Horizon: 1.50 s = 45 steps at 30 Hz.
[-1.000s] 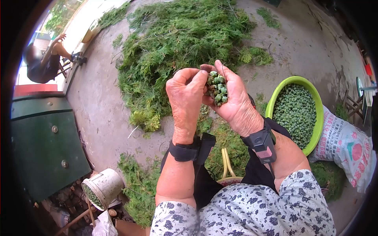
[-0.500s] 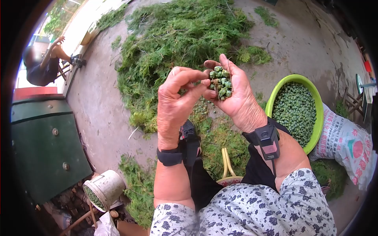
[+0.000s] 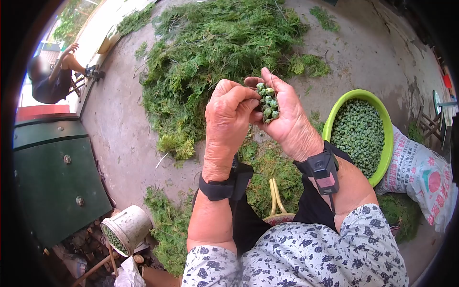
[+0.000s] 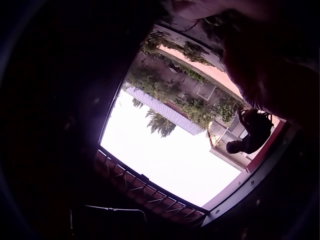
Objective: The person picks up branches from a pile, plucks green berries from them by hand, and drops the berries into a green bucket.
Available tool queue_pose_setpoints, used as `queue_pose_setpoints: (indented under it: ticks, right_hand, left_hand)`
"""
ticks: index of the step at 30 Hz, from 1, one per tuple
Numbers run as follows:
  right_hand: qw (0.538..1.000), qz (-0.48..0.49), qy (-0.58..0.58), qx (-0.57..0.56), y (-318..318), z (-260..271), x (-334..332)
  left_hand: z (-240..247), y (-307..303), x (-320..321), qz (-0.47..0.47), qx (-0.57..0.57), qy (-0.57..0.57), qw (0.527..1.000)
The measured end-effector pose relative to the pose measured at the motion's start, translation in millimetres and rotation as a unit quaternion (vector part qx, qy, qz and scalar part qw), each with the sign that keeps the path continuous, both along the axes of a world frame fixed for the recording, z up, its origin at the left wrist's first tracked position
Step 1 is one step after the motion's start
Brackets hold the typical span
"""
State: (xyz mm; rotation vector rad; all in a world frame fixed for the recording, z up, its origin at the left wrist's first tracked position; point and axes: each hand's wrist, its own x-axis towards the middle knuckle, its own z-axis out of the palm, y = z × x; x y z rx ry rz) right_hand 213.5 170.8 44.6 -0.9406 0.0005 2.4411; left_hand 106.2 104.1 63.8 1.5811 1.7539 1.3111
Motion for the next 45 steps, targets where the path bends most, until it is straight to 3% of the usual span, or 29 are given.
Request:
queue_pose_setpoints:
  ticks: [1, 7, 8, 10, 11, 14, 15, 18, 22, 26, 29, 35, 38, 39, 40, 42, 44, 45]
  right_hand:
    - [1.0, -0.008, -0.011, -0.007, 0.4, 3.8, -1.0]
    - [1.0, -0.012, 0.022, 0.01, 7.0, -7.5, 3.6]
    - [0.999, -0.013, 0.03, 0.007, 8.6, -7.1, 4.9]
    - [0.998, -0.04, 0.041, -0.007, 13.2, -5.6, 8.3]
    - [0.997, -0.053, 0.047, -0.012, 15.7, -4.8, 9.8]
    - [0.994, -0.078, 0.07, -0.017, 20.2, -7.3, 12.4]
    - [0.993, -0.084, 0.077, -0.008, 20.6, -8.5, 12.6]
    - [0.991, -0.104, 0.084, 0.008, 19.2, -9.1, 12.2]
    - [0.99, -0.114, 0.08, 0.015, 18.5, -10.2, 12.3]
    - [0.991, -0.122, 0.048, 0.028, 17.1, -12.3, 10.4]
    - [0.991, -0.123, 0.048, 0.028, 16.2, -15.3, 10.5]
    - [0.989, -0.128, 0.067, 0.008, 17.7, -10.0, 10.4]
    - [0.99, -0.124, 0.066, -0.001, 20.1, -5.8, 12.9]
    - [0.991, -0.122, 0.059, -0.004, 21.0, -4.0, 12.7]
    - [0.993, -0.107, 0.048, 0.0, 21.2, -3.1, 12.8]
    - [0.997, -0.075, 0.027, 0.007, 19.8, -1.1, 12.2]
    - [0.999, -0.028, 0.006, 0.023, 15.9, 0.1, 10.0]
    - [0.999, -0.01, -0.001, 0.031, 13.2, -1.9, 8.9]
  left_hand:
    - [-1.2, 0.1, 0.4, 0.008, 0.005, 0.022, 1.0]
    - [0.9, -1.7, 3.1, 0.03, 0.02, -0.281, 0.959]
    - [3.6, -4.6, -6.2, -0.085, -0.027, -0.295, 0.951]
    - [13.7, -12.2, -27.5, -0.307, -0.12, -0.307, 0.893]
    - [21.4, -17.5, -25.4, -0.289, -0.192, -0.316, 0.883]
    - [18.2, -18.4, -19.4, -0.158, -0.237, -0.266, 0.921]
    - [17.3, -16.1, -10.8, -0.114, -0.167, -0.229, 0.952]
    - [17.8, -13.2, 7.7, -0.027, -0.11, -0.267, 0.957]
    - [0.8, -12.0, 19.6, -0.014, -0.035, -0.092, 0.995]
    - [-2.6, -10.8, 27.9, 0.031, -0.064, -0.114, 0.991]
    - [-9.2, -9.7, 27.9, 0.03, -0.053, -0.109, 0.992]
    - [8.2, -8.5, 31.5, 0.032, -0.083, -0.377, 0.922]
    - [3.1, -17.4, 3.1, -0.149, -0.107, -0.44, 0.879]
    - [13.5, -19.1, -1.3, -0.239, -0.141, -0.411, 0.868]
    - [23.9, -22.3, -3.0, -0.269, -0.199, -0.417, 0.845]
    - [14.2, -22.9, -9.2, -0.231, -0.12, -0.445, 0.857]
    - [14.0, -15.3, -6.5, -0.027, -0.039, -0.365, 0.93]
    - [4.5, -8.2, -7.3, 0.035, 0.008, -0.349, 0.937]
